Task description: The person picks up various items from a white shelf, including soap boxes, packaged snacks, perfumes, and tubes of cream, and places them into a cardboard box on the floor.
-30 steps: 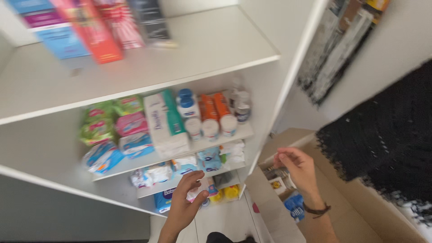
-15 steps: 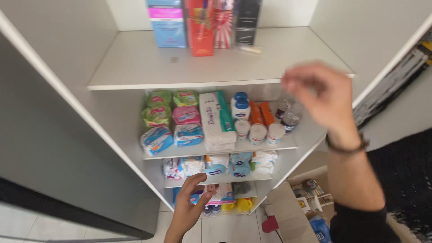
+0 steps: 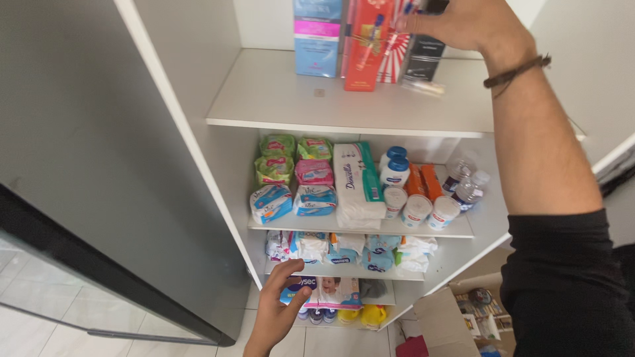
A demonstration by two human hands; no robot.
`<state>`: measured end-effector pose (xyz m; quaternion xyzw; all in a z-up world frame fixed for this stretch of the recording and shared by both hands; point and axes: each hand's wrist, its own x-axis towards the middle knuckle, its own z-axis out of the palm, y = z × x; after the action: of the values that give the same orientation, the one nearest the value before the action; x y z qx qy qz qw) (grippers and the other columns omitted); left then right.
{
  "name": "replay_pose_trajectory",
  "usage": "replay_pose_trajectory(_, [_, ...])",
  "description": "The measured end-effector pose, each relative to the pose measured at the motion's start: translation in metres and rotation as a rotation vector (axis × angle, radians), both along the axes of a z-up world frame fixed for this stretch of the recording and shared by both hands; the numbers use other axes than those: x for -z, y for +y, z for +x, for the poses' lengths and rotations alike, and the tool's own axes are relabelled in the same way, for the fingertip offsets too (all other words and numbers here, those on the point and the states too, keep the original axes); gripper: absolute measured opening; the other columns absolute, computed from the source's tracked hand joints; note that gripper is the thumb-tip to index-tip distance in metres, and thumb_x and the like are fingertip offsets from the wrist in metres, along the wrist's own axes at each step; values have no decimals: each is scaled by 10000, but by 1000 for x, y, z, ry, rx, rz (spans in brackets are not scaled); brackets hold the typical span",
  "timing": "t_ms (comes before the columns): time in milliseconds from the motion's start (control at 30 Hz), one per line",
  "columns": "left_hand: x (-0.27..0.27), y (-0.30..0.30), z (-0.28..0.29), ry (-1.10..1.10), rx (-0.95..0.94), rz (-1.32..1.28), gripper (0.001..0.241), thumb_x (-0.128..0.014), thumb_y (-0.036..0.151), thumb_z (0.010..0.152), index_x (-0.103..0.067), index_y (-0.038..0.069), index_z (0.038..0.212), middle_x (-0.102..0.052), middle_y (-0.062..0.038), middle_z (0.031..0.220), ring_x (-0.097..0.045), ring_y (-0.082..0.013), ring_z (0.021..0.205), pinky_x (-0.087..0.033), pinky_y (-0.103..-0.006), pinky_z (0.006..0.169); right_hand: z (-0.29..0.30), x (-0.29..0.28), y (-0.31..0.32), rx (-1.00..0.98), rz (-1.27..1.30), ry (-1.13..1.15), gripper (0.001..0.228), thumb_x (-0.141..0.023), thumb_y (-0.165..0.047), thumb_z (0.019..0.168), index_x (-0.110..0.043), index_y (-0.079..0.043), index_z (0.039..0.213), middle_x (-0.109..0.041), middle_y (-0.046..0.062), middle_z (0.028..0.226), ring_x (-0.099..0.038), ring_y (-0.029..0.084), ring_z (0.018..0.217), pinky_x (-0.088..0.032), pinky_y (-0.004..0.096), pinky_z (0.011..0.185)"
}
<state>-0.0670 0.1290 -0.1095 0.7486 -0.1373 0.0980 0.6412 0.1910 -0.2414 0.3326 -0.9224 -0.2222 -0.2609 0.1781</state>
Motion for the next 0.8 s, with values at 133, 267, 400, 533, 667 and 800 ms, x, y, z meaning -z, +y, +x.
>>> replay_pose_trajectory(133, [3, 8, 0, 30, -18, -2, 542, -812, 423, 1050, -778, 133, 1507, -770, -92, 1540, -763, -237, 1425, -717, -407, 1108, 18, -14, 15, 153, -117, 237, 737, -880, -663, 1056, -698, -119, 1519, -796, 139, 1414, -729, 330, 1246, -539, 441, 976])
replay_pose_trajectory(267, [6, 11, 0, 59, -23, -40, 525, -822, 372, 1050, -776, 132, 1515, -756, -96, 1543, -765, -242, 1418, -729, -423, 1137, 25, -22, 22, 174, -210, 281, 755, -889, -685, 992, -745, -142, 1496, -817, 126, 1376, -742, 330, 1177, -543, 453, 963])
replay_pose_trajectory(400, [11, 11, 3, 47, -17, -42, 526, -823, 374, 1051, -781, 120, 1510, -757, -97, 1552, -737, -249, 1471, -719, -423, 1139, 10, -29, 42, 226, -220, 305, 804, -874, -719, 980, -715, -153, 1528, -798, 120, 1409, -727, 338, 1217, -544, 479, 990])
replay_pose_trajectory(533, [6, 7, 3, 74, -28, 6, 545, -824, 403, 1044, -772, 154, 1527, -784, -86, 1520, -778, -232, 1406, -715, -416, 1128, 6, -35, 55, 169, -250, 224, 746, -866, -773, 990, -762, -171, 1417, -816, 115, 1324, -739, 361, 1143, -544, 500, 945])
replay_pose_trajectory(667, [6, 5, 2, 65, -15, -9, 553, -806, 413, 1058, -759, 152, 1542, -770, -89, 1513, -780, -232, 1383, -723, -422, 1113, 13, -37, 64, 149, -290, 256, 782, -827, -749, 1006, -706, -166, 1512, -818, 125, 1365, -761, 367, 1147, -550, 488, 884])
replay_pose_trajectory(800, [10, 7, -1, 67, -9, -46, 556, -801, 413, 1060, -748, 156, 1550, -757, -93, 1537, -784, -246, 1398, -745, -436, 1099, 23, -26, 58, 110, -305, 177, 809, -828, -748, 1052, -679, -118, 1536, -810, 163, 1383, -778, 386, 1131, -577, 470, 809])
